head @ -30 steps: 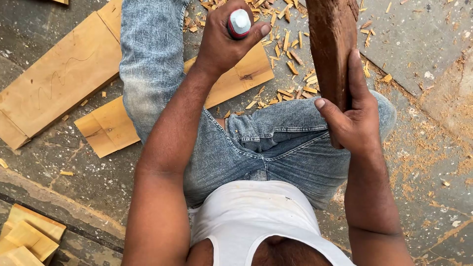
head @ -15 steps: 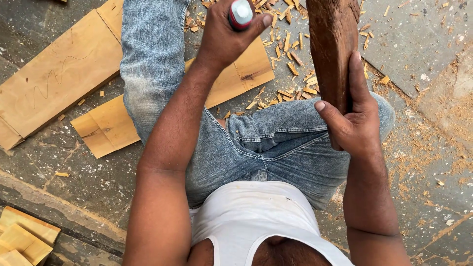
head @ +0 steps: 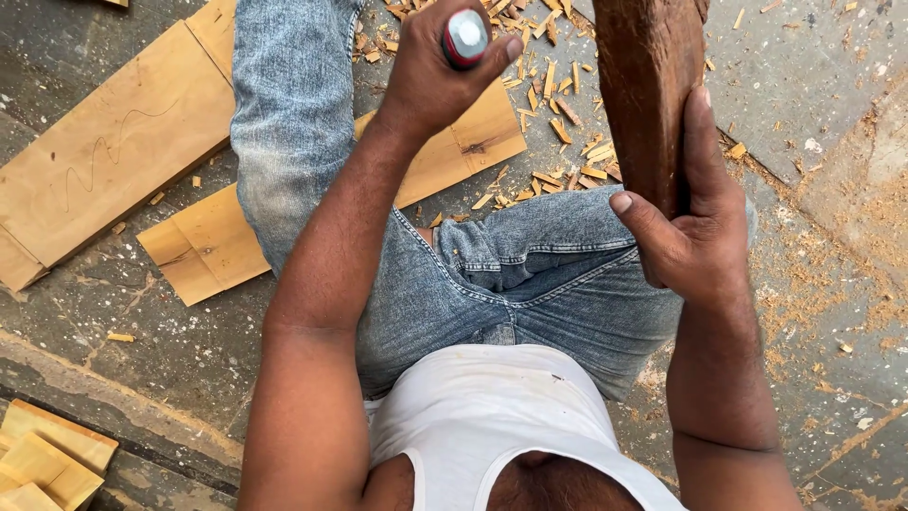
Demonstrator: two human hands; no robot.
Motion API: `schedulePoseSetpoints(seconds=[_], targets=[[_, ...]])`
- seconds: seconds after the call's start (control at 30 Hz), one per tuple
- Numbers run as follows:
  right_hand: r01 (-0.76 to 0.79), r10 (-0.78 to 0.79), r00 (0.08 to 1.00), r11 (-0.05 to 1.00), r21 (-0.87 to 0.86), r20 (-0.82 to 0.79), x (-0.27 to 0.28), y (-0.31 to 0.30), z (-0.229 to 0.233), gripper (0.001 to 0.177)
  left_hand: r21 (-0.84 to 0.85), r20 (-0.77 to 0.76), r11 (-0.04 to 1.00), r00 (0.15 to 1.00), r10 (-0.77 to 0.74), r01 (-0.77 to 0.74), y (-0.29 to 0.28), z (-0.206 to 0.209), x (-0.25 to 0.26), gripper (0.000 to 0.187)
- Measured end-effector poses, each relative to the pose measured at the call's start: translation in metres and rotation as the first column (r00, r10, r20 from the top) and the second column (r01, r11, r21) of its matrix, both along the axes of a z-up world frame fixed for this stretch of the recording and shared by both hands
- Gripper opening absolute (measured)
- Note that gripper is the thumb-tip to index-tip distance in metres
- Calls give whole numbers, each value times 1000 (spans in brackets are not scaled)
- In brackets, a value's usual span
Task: Shaping a piece of wood using a chisel and a wooden mallet.
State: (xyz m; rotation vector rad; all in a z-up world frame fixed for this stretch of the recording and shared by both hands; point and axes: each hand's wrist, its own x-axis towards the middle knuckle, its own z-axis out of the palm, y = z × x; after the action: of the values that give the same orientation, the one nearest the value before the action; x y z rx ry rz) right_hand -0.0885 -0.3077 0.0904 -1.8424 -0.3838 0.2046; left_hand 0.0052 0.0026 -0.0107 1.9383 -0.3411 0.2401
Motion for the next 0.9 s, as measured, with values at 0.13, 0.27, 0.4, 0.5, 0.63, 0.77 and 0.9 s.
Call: schedulePoseSetpoints(seconds=[0.13,0.27,0.4,0.5,0.63,0.77,0.9], targets=[[-26,27,999,1000,-16,39,8,4,20,86,-32,24,999,1000,14,-13,-2,0,2,32],[-49,63,987,995,-92,146,23,18,65,89,-17,11,999,999,30,-30,3,3,5,34],[-62,72,975,996,-56,210,28,37,122,89,-31,-76,999,997,35,-37,6,7,6,33],[-107,100,984,994,36,148,36,43,112,78,-40,-102,999,994,29,-33,8,3,5,31],[-154,279,925,896,-416,259,64,80,71,82,130,315,991,949,-26,-16,10,-3,8,19],[-146,328,898,850,-505,293,60,76,114,79,-227,-41,973,998,-49,38,15,-8,2,11],[-151,268,915,921,-359,303,56,78,115,70,-84,-341,990,937,75,-110,19,-25,1,26]])
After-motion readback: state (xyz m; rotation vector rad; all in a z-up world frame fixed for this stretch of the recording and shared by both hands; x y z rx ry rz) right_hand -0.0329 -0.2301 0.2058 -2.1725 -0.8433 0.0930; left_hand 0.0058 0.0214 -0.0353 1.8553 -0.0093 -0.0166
